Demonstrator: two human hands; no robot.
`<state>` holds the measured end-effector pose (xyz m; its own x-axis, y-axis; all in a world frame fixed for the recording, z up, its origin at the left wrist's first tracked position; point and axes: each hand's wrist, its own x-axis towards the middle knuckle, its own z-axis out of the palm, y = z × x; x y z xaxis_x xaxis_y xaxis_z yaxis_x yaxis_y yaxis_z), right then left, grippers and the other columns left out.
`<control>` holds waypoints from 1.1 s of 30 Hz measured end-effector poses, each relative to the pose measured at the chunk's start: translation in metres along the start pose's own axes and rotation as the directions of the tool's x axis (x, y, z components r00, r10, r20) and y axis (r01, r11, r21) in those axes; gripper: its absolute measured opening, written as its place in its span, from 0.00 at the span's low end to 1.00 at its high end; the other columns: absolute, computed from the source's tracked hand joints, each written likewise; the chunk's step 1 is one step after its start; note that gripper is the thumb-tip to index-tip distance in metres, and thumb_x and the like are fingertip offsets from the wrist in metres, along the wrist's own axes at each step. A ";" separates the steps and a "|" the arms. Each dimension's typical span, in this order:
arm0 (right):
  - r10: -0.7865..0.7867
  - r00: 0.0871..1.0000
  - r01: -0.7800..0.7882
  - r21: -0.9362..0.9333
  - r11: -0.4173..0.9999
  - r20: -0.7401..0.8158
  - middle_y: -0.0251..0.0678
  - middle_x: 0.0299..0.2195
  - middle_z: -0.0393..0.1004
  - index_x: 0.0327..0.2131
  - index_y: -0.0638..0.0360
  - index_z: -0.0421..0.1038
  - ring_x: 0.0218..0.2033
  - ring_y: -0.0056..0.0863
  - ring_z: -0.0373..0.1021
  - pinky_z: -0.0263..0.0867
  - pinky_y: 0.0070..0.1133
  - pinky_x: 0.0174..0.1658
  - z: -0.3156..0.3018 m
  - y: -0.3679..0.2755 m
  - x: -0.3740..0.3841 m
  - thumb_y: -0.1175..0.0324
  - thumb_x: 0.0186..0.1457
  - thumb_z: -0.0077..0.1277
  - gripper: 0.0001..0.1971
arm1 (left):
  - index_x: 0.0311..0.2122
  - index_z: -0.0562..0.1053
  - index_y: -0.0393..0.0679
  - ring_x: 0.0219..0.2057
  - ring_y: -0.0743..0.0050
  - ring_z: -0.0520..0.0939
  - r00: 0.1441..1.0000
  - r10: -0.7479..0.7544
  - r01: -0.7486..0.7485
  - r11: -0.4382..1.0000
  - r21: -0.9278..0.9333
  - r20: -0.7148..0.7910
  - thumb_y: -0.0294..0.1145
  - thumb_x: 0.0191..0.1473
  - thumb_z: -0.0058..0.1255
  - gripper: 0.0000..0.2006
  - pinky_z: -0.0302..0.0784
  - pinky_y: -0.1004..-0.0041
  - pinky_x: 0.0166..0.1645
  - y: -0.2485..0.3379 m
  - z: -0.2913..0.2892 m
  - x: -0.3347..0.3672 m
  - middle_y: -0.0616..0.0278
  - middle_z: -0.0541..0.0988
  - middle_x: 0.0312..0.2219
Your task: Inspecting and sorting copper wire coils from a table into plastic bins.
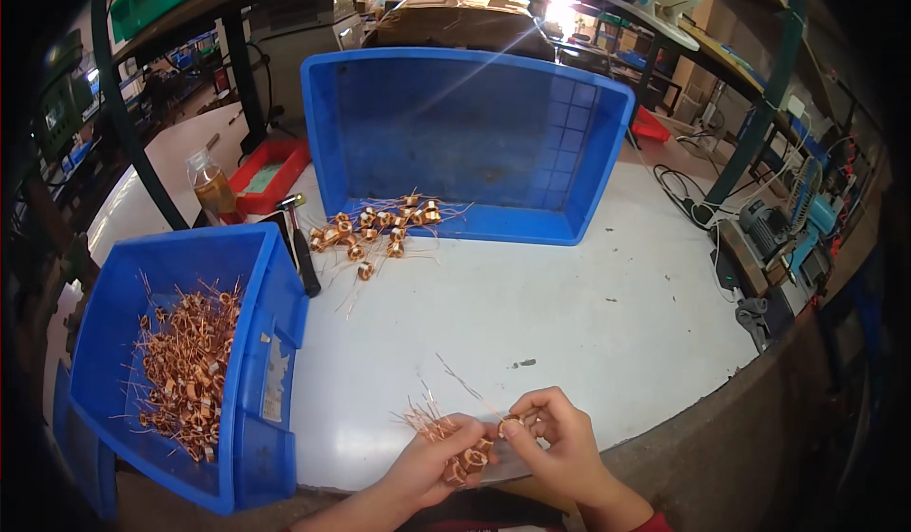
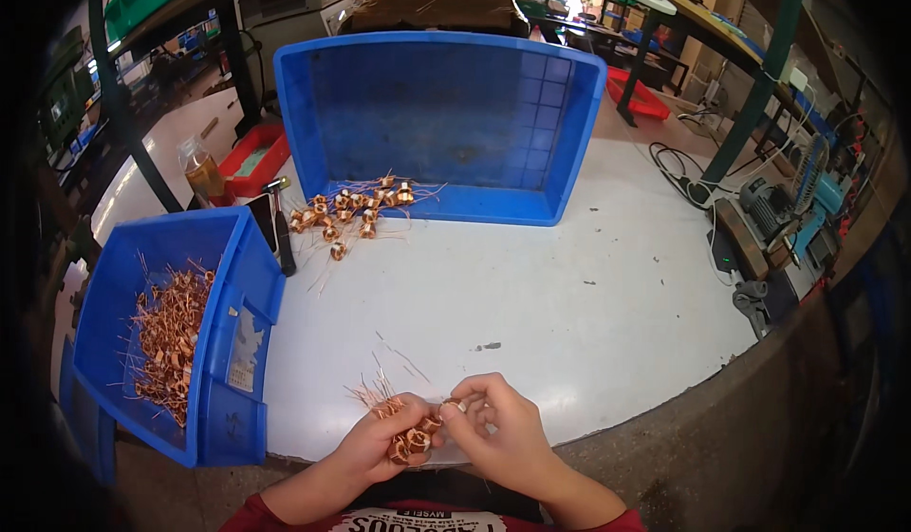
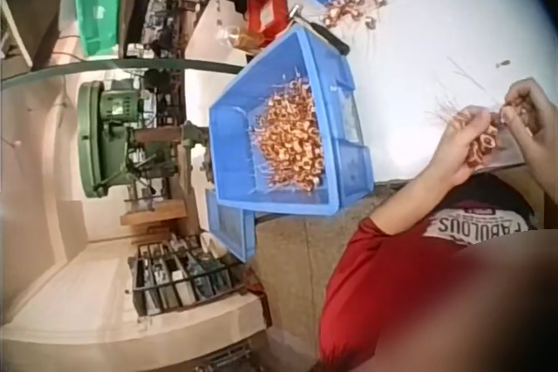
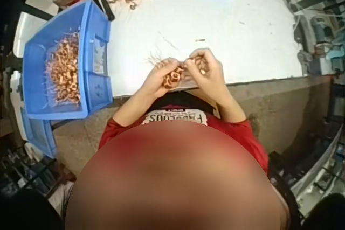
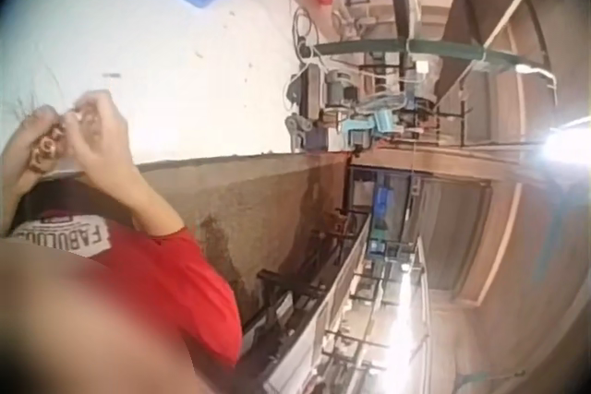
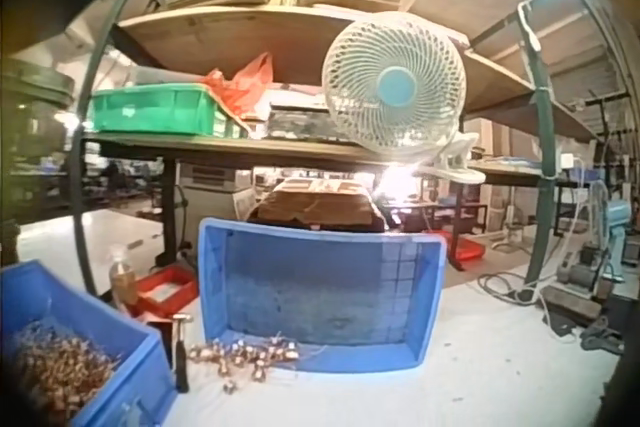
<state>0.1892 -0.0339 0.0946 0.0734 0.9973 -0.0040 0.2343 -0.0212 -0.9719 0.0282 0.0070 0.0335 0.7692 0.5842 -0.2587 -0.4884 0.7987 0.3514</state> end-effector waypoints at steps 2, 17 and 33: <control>0.012 1.000 -0.012 -0.028 1.000 -0.019 0.34 0.24 0.68 0.34 0.65 0.63 0.21 0.14 0.62 0.58 0.08 0.24 0.005 0.007 0.000 0.79 0.47 0.49 0.09 | 0.41 0.67 0.33 0.23 0.75 0.76 0.997 0.017 -0.012 0.997 0.073 -0.071 0.27 0.53 0.45 0.11 0.68 0.86 0.18 -0.004 -0.001 0.000 0.51 0.74 0.28; -0.264 0.964 0.261 -0.223 0.939 0.015 0.36 0.28 0.66 0.38 0.65 0.65 0.26 0.21 0.63 0.61 0.14 0.29 0.039 0.125 0.002 0.80 0.44 0.52 0.14 | 0.41 0.67 0.35 0.19 0.79 0.74 0.995 0.063 -0.064 0.998 -0.012 -0.071 0.28 0.49 0.53 0.14 0.64 0.87 0.14 -0.037 -0.094 0.033 0.54 0.74 0.25; -0.386 0.914 0.300 0.434 0.849 0.124 0.48 0.43 0.67 0.52 0.66 0.50 0.42 0.31 0.66 0.61 0.18 0.41 0.048 0.173 0.023 0.81 0.28 0.62 0.43 | 0.40 0.67 0.38 0.20 0.68 0.77 0.999 0.034 -0.034 0.998 0.043 0.007 0.28 0.49 0.50 0.12 0.64 0.84 0.13 -0.033 -0.101 0.031 0.48 0.74 0.35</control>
<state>0.1845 -0.0113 -0.0854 -0.1433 0.9286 0.3422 -0.1999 0.3114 -0.9290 0.0265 0.0137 -0.0765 0.7552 0.6098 -0.2405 -0.4960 0.7715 0.3984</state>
